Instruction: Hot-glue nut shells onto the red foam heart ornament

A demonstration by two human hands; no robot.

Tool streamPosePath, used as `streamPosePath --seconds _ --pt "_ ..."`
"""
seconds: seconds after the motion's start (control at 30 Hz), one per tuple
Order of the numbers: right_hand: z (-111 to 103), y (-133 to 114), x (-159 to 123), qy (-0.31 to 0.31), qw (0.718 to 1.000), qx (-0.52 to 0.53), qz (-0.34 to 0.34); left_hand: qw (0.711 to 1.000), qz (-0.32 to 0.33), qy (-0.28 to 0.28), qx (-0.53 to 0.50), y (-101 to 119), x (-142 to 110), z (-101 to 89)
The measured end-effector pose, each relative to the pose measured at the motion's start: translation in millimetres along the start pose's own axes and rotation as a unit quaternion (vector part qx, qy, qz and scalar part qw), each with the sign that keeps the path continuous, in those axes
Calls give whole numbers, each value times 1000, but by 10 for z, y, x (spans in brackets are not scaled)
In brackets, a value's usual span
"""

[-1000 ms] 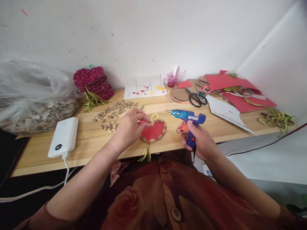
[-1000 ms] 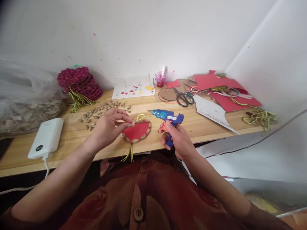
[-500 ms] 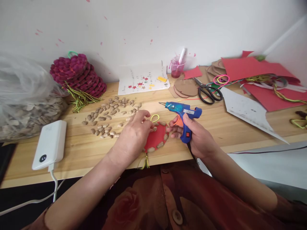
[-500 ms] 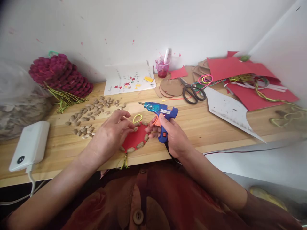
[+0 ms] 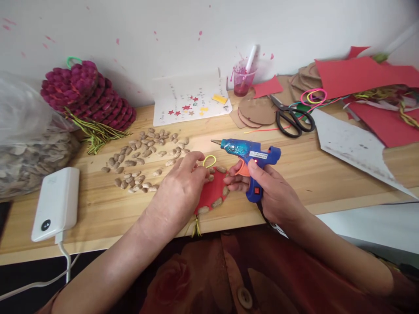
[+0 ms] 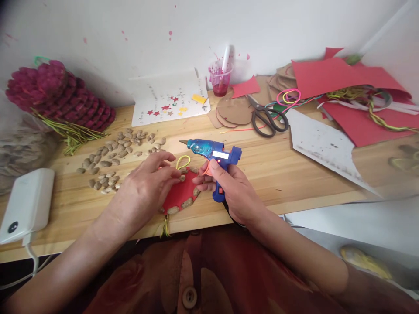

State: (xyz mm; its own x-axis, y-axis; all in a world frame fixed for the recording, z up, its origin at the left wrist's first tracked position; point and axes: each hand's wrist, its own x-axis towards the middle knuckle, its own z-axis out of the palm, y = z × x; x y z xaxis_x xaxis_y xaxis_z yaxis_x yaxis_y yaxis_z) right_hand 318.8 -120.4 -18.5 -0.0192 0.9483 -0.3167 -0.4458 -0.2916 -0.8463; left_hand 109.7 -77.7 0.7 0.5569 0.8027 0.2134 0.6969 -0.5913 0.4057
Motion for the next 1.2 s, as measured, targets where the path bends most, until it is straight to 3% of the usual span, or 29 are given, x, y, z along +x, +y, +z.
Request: streamPosePath --seconds 0.5,0.67,0.83,1.2 --pt "9 8 -7 4 1000 -7 -2 1000 -10 -15 -22 12 16 0" --pt "5 14 -11 3 1000 -5 -5 998 -6 2 -65 -25 14 -59" --pt "16 0 -16 0 1000 16 -3 999 20 40 -11 -104 -8 -101" --pt "12 14 -1 2 1000 29 -3 996 49 67 14 -39 -11 0"
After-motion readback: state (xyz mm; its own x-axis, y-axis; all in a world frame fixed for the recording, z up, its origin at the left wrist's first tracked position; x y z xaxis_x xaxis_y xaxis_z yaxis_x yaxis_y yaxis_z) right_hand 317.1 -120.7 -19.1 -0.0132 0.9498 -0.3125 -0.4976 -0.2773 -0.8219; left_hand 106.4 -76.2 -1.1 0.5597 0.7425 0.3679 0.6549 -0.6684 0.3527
